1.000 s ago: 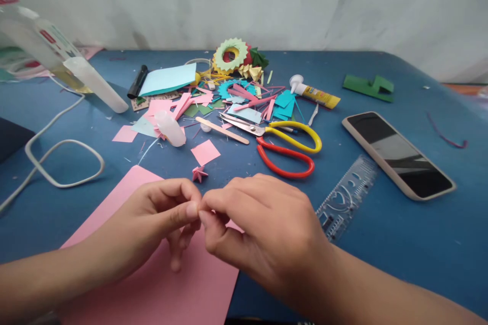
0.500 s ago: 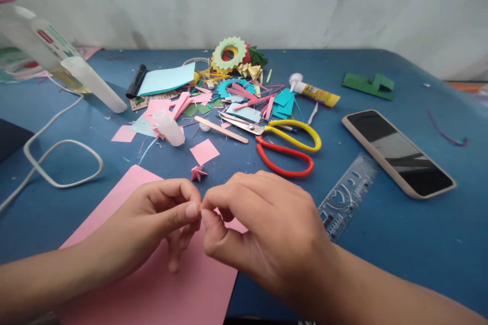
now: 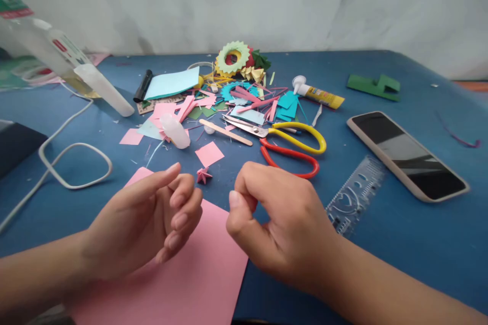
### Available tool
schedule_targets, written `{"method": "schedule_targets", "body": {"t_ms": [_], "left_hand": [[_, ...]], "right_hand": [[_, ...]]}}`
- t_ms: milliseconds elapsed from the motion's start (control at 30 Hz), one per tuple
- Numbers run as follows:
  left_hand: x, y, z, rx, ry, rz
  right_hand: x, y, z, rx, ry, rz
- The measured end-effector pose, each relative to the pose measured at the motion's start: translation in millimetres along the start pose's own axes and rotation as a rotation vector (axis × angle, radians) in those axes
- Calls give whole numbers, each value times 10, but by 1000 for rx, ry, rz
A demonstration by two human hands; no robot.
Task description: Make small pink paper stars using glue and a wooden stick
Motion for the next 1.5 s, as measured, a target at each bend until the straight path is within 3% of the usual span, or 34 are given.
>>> {"method": "schedule_targets", "body": {"t_ms": [233, 500, 833, 1500], "left_hand": [[19, 27, 16, -47, 7, 25], [19, 46, 28, -73, -54, -4], [-22, 48, 30, -124, -96, 85], [-12, 76, -20, -178, -377, 135]], "right_hand": [[-21, -71, -13, 23, 38, -53], [-36, -98, -19, 57, 86, -9], [-42, -74, 1, 80, 15, -66], [23, -45, -172, 107, 28, 149]]}}
Point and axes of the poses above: each hand's wrist, its own y-axis away from the middle knuckle, its own x-axis out of the back of the hand, z = x × y, the point moved 1 cm from there along -y, towards the middle knuckle, and after that the axes turned 15 degrees about -z, right-handed, at the moved point
